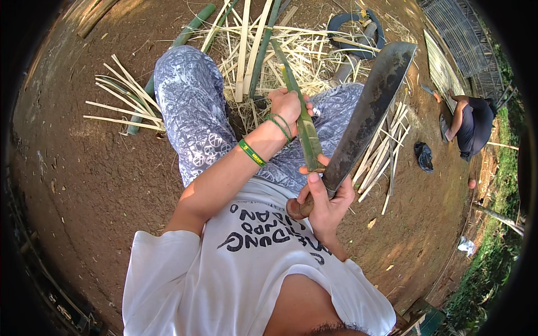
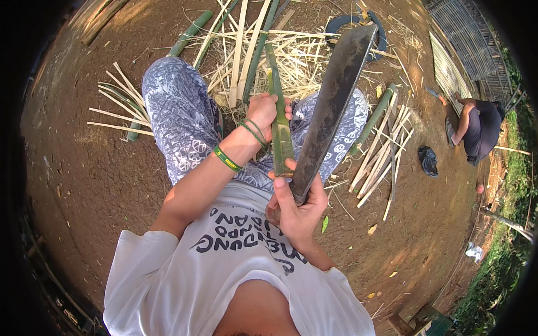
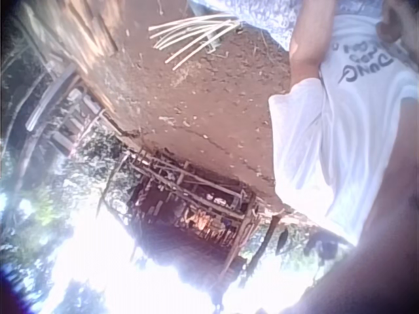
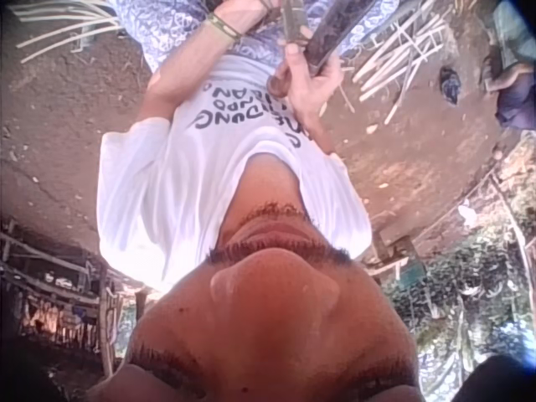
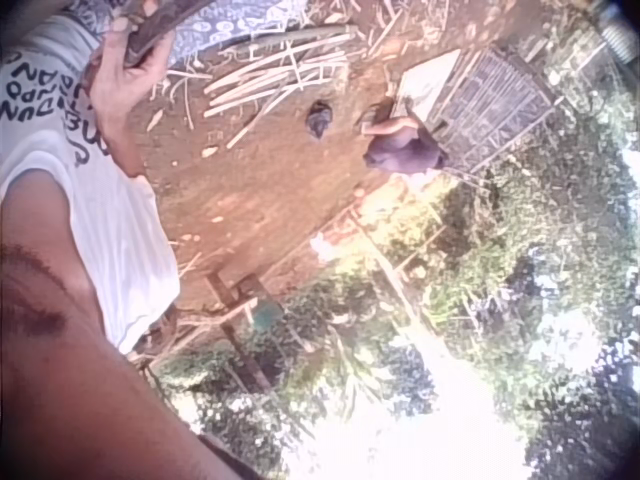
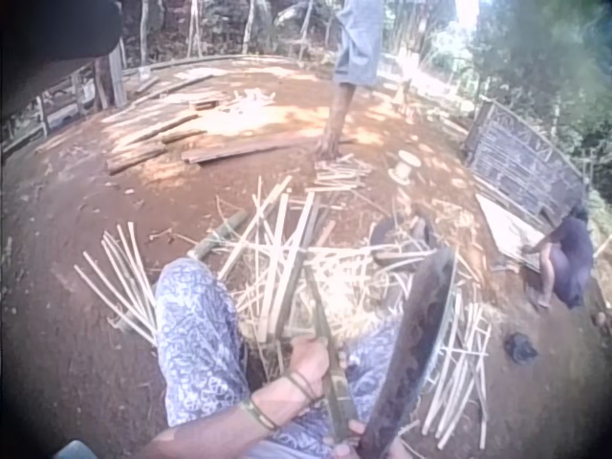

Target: The person sits on the ground and uses a machete to split green bamboo stalks into thin strips. They repeatedly position the bamboo, strike it with the blade, and separate the resulting strips, accumulating a pile of processed material.

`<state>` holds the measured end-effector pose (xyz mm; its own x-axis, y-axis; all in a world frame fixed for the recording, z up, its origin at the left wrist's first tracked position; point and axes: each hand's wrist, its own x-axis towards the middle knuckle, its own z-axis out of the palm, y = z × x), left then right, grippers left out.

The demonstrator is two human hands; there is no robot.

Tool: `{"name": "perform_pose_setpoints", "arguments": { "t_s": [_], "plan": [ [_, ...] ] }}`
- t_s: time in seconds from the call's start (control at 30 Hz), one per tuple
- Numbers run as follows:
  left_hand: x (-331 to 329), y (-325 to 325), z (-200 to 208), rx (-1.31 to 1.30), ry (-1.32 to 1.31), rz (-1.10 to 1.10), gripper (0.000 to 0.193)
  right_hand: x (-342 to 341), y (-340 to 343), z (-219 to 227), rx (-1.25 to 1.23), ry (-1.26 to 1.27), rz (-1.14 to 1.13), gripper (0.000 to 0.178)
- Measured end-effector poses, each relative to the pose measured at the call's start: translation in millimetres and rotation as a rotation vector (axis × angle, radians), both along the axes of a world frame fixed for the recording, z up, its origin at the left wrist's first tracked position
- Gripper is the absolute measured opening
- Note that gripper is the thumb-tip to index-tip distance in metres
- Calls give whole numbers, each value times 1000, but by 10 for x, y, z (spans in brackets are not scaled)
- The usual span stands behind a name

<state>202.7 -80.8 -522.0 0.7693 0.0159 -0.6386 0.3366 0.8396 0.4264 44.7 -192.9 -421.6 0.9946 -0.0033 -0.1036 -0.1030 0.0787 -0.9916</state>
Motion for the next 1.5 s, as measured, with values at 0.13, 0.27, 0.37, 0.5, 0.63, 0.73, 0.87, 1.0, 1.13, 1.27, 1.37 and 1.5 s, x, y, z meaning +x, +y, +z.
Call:
{"name": "perform_pose_setpoints", "arguments": {
  "t_s": [0.13,0.27,0.37,0.5,0.63,0.73,0.87,1.0,1.13,1.27,1.37,1.5],
  "plan": [
    [3,5,2,-9,-6,8,28,6,-7,-4,-3,-18,13,33],
    [-4,14,7,-10,-13,3,26,7,-9,-23,-1,-28,5,33],
    [-1,14,28,-5,-24,-11,25,13,2,-18,-14,-32,-14,33],
    [-7,-20,80,41,1,5,14,16,21,31,-31,6,-41,33],
    [3,3,40,20,-26,-5,26,23,25,18,-37,-12,-42,33],
    [-4,7,44,26,-35,-4,25,14,30,18,-10,-5,-45,32],
    [-9,-30,122,81,15,17,13,10,48,2,-56,-17,-72,33],
    [-8,-26,108,64,-6,6,13,11,42,-22,-36,-31,-81,31],
    [-7,-26,99,61,-6,6,14,14,49,-9,-32,-26,-80,31],
    [-3,-37,70,68,-17,1,16,18,48,-7,-23,-34,-80,31],
    [1,-13,4,4,-44,1,25,14,51,-11,-33,-26,-82,33],
    [-3,-5,-17,-17,-51,-5,27,5,54,23,-35,8,-73,37]
  ]
}}
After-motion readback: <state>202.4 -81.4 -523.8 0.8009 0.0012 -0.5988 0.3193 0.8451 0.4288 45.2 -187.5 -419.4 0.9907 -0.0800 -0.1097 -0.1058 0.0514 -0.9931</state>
